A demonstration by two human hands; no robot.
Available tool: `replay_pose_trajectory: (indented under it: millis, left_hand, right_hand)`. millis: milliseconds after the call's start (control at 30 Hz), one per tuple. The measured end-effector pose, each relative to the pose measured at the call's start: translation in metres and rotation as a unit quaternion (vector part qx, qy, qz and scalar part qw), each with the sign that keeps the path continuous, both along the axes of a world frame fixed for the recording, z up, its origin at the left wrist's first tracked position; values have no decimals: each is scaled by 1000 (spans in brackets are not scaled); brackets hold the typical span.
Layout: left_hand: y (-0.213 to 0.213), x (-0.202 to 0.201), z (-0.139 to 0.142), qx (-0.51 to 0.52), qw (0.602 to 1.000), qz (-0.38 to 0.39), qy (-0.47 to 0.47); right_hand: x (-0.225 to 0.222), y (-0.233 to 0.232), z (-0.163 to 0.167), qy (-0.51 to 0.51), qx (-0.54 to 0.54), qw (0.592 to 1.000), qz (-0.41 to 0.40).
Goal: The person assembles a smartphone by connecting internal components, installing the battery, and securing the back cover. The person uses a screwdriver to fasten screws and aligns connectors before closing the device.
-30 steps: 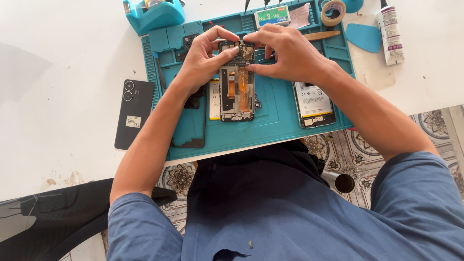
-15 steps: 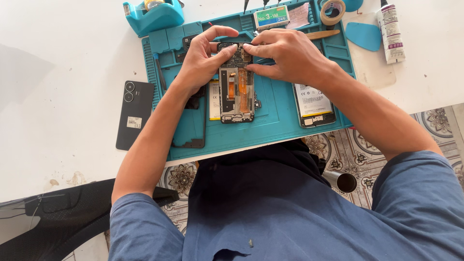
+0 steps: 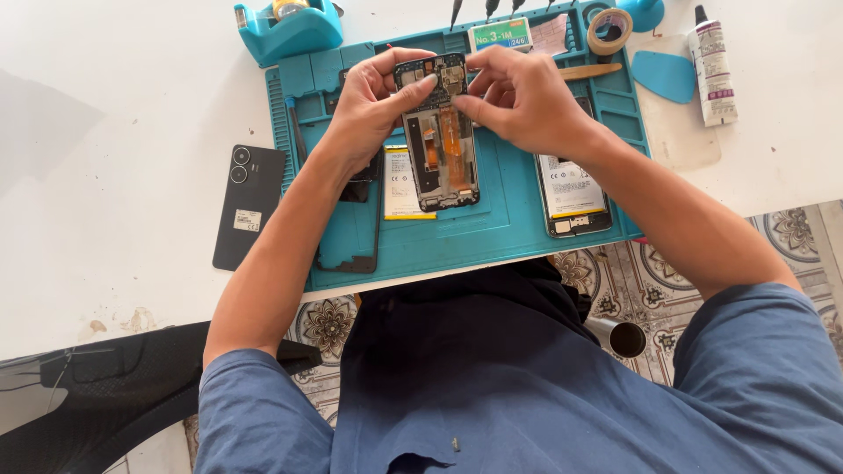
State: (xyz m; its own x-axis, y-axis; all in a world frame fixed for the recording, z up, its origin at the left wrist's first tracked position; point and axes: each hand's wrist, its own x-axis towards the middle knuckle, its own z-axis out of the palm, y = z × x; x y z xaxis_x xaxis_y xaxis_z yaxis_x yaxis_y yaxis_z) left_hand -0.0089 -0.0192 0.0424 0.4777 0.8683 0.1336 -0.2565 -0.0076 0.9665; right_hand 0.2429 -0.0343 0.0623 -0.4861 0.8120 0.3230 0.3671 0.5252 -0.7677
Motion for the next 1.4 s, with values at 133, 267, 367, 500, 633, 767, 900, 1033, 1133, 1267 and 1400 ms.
replay_pose_trajectory:
  millis: [133, 267, 367, 500, 633, 767, 900, 1033, 1133, 1267, 1400]
  left_hand:
    - [-5, 5, 0, 5, 1000, 15, 2]
    - [-8, 9, 2, -22, 1000, 19, 2]
    - [-9, 10, 3, -27, 999, 18, -2]
    - [-9, 12, 2, -31, 999, 24, 2]
    - [-11, 15, 1, -56, 998, 36, -9]
    - [-15, 18, 3, -93, 994, 25, -52]
    - [-22, 23, 8, -121, 990, 34, -57]
    - [-26, 29, 10, -146, 986, 44, -71]
    - [-26, 30, 6, -173, 980, 42, -94]
    - [-20, 31, -3, -182, 979, 38, -82]
    - [-19, 29, -12, -112, 990, 48, -68]
  right_hand:
    - [-1, 3, -10, 78, -124, 989, 14]
    - [0, 2, -6, 91, -181, 979, 12]
    - [-1, -2, 0, 99, -191, 976, 14]
    - [-3, -5, 3, 80, -182, 980, 4]
    - [-3, -5, 0, 78, -177, 981, -5]
    - [-3, -3, 0, 72, -197, 977, 30]
    - [-4, -5, 2, 73, -189, 979, 22]
    - [-4, -7, 5, 91, -188, 978, 6]
    - [-5, -7, 5, 99, -180, 979, 8]
    - [-4, -4, 0, 80, -181, 980, 17]
    - [-2, -1, -9, 83, -182, 980, 21]
